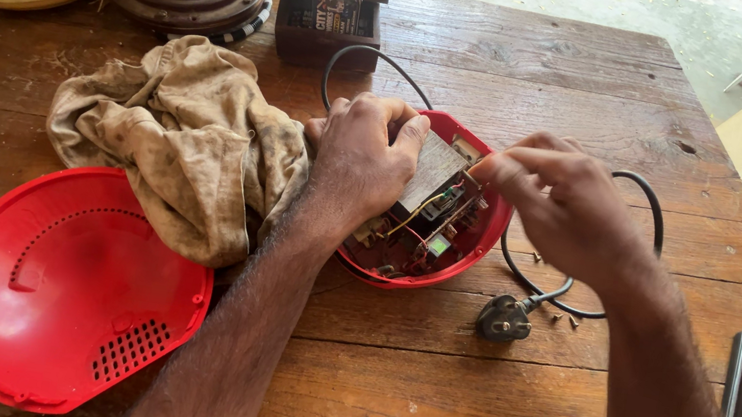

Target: The person works on the internal components of a red plastic device, manipulating wires and a small cylindrical part. They use a screwdriver to adjust connections inside the housing while handling the power cord and plug.

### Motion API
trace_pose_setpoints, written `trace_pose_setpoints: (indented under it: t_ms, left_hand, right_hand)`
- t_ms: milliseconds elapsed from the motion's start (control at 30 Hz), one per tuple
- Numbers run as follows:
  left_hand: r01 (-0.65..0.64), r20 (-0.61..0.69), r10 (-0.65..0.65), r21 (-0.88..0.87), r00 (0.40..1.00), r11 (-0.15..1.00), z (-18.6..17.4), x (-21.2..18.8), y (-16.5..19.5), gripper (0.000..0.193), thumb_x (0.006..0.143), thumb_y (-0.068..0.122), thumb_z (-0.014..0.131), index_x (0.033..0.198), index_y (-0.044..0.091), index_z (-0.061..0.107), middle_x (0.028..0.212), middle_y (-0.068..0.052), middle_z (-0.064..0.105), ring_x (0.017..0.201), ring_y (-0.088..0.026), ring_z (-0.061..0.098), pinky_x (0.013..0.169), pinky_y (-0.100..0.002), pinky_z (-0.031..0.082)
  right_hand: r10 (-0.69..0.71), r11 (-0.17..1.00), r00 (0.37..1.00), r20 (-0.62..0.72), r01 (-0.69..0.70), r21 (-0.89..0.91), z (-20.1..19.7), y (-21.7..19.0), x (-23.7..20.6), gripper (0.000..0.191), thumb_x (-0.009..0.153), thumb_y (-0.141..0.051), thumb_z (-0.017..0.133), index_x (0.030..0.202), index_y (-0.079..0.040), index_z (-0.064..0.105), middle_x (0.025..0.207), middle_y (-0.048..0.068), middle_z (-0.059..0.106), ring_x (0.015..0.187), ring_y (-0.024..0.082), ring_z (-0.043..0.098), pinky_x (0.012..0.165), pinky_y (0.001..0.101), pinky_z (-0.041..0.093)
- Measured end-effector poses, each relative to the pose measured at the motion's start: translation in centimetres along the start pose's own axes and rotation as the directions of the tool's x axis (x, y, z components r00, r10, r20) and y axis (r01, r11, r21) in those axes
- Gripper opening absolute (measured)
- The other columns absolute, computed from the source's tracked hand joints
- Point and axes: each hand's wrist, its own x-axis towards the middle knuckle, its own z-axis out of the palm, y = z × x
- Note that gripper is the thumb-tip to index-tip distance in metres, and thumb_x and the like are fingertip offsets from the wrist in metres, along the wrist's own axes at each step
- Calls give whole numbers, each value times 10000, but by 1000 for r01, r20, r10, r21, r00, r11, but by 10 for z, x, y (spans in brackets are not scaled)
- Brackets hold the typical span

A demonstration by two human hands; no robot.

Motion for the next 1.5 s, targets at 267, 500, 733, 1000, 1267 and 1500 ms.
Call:
trace_pose_setpoints:
  t_ms: [267, 500, 733, 1000, 1267, 1500]
  left_hand:
    - [8, -6, -8, 6, 1000, 1000, -1, 0, -1, 296, 963, 351, 606, 1015, 120, 784, 960, -72, 725, 1113, -237, 569, 1059, -507, 289]
    - [10, -17, -10, 15, 1000, 1000, 1, 1, -3, 295, 965, 352, 609, 1009, 122, 789, 937, -82, 734, 1101, -245, 582, 1064, -533, 310]
    - [-19, -39, 20, 27, 999, 999, 3, 0, -6, 296, 978, 348, 597, 992, 115, 778, 905, -85, 744, 1010, -257, 638, 1010, -541, 391]
    - [-44, -36, 45, 24, 998, 999, 3, 2, -5, 296, 976, 339, 600, 991, 108, 784, 893, -93, 750, 1021, -266, 639, 1020, -542, 395]
    - [-75, -23, 76, 15, 997, 997, 0, 2, -5, 303, 980, 342, 600, 992, 100, 782, 891, -102, 748, 1008, -272, 648, 978, -526, 437]
    - [-102, -93, 103, 10, 990, 995, 4, 1, -8, 291, 961, 331, 620, 972, 96, 791, 912, -110, 753, 1019, -296, 640, 977, -539, 414]
  right_hand:
    - [7, 989, 997, -79, -19, -145, 12, 1, 2, 264, 938, -300, 683, 925, -49, 762, 1041, 139, 642, 973, 245, 663, 787, 376, 601]
    - [31, 999, 999, 28, -30, -37, 3, 3, 4, 253, 952, -314, 666, 1048, -108, 777, 1100, 116, 659, 1014, 227, 653, 813, 362, 598]
    - [167, 978, 984, 60, -173, 117, -1, 4, 1, 258, 891, -319, 707, 1012, -105, 786, 1146, 88, 648, 1037, 216, 678, 878, 376, 630]
    - [49, 998, 998, 44, -50, 33, 4, 12, 2, 273, 969, -326, 658, 1038, -106, 805, 1079, 101, 637, 1058, 231, 625, 850, 401, 602]
    - [115, 980, 993, 37, -119, 157, 0, 11, 4, 236, 924, -311, 718, 960, -82, 761, 1118, 105, 618, 971, 200, 695, 825, 334, 637]
    - [56, 998, 998, 0, -56, 7, 8, 6, 2, 231, 953, -303, 684, 994, -103, 791, 1066, 85, 621, 981, 192, 617, 745, 347, 586]
